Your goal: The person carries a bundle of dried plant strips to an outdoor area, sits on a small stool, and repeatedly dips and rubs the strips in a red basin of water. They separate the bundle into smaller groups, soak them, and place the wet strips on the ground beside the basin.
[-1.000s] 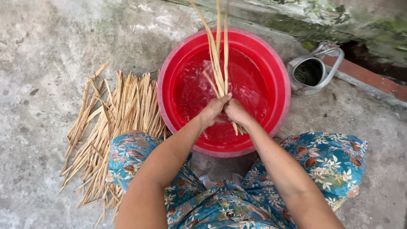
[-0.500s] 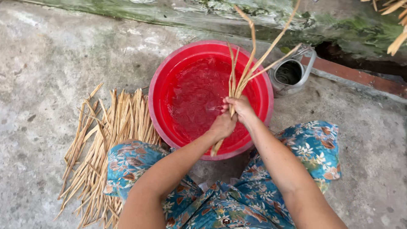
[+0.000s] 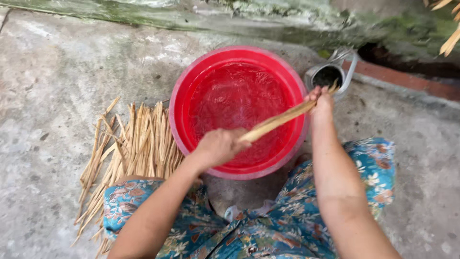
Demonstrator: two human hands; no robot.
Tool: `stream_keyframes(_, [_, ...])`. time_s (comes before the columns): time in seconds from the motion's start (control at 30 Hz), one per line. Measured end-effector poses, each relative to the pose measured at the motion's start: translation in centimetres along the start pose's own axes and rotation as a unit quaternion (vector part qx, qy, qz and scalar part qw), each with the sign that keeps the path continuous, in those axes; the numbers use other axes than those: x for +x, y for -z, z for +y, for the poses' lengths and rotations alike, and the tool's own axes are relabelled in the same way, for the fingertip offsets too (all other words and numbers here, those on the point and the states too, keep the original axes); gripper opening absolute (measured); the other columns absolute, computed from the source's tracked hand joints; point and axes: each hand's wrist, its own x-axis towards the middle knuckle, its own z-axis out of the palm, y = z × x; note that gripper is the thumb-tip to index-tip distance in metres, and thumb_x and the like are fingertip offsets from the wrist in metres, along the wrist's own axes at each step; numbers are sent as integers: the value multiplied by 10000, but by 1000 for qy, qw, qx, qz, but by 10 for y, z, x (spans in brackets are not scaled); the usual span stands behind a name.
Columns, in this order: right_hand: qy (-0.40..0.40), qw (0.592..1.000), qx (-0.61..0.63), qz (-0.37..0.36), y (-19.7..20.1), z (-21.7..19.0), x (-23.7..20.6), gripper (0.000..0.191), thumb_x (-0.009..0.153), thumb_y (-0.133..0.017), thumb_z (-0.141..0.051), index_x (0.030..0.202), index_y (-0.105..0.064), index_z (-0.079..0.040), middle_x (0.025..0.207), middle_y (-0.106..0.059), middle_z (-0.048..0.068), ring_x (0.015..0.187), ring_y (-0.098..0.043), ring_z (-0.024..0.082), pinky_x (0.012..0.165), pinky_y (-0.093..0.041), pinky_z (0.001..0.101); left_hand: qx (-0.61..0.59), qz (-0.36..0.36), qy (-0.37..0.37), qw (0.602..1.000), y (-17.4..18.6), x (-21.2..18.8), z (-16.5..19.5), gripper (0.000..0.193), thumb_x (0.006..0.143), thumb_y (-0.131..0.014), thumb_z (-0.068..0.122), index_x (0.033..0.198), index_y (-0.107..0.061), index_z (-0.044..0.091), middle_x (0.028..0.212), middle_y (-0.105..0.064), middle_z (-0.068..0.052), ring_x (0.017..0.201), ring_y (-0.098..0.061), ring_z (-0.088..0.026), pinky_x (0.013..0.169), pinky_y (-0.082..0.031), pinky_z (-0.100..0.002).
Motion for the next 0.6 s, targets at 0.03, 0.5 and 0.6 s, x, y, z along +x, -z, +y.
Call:
stream_keyframes(0.03, [-6, 1000, -13, 15, 3, -2, -1, 495, 978, -350, -618, 1038, -386, -128, 839, -463, 73, 711, -431, 232, 642, -435, 440, -8, -60, 71, 996, 0, 3, -11, 422, 993, -564, 452, 1330, -566, 198, 811, -717, -193, 742, -738, -374, 671, -584, -505])
stream_keyframes(0.5, [-139, 966, -200, -87, -29, 122, -85, 237, 964, -678, -222, 1154, -657, -81, 805, -649, 52, 610, -578, 128, 596, -574, 339, -493, -76, 151, 854, -114, 72, -25, 358, 971, -635, 64, 1308, -525, 15, 920, -714, -127, 796, -755, -285, 655, -646, -380])
stream_keyframes(0.6, [-131, 980, -124, -82, -26, 107, -78, 218, 1025, -656, -276, 1121, -643, -80, 738, -613, 31, 561, -540, 122, 541, -531, 328, -607, -228, 233, 725, -101, 55, -32, 510, 1025, -496, 163, 1452, -322, 380, 981, -706, -51, 700, -739, -235, 571, -585, -403])
